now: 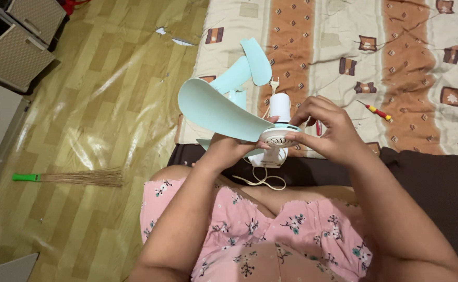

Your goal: The person sits on a bed and assembles a small electric fan by attaching light blue plastic blades to the white motor housing. They use a screwdriver to tighten the screws securing each blade to the central hub.

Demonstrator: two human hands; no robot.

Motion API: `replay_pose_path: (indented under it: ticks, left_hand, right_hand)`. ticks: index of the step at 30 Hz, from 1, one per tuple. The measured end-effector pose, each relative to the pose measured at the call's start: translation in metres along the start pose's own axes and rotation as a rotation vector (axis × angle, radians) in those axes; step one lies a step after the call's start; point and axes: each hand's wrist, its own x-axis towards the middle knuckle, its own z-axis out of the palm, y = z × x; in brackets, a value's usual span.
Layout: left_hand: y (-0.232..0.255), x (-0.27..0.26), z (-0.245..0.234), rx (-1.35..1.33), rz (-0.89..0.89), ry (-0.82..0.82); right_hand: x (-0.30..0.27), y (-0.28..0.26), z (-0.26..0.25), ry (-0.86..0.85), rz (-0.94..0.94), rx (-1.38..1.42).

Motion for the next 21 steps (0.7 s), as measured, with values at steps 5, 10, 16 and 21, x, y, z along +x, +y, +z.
replay_pose_path:
  ticks: [5, 10, 16, 21]
  left_hand:
    - [0.001, -0.002, -0.001, -0.064, 0.042, -0.009]
    - [-0.006, -0.002, -0.002, -0.106, 0.008, -0.013]
    - [-0.016, -0.001, -0.005, -0.234, 0.084, -0.015]
    - [-0.018, 0.000, -0.008, -0.055, 0.041, -0.073]
  right_hand:
    - [0.007, 0.072, 0.005, 0.242, 0.154, 0.415]
    - [0.053, 0.199, 0.046, 0.392, 0.454, 0.566]
    - [0.083, 0.284, 0.118, 0.249, 0.705, 0.388]
    - [0.101, 0.273, 0.142, 0.216, 0.660, -0.218]
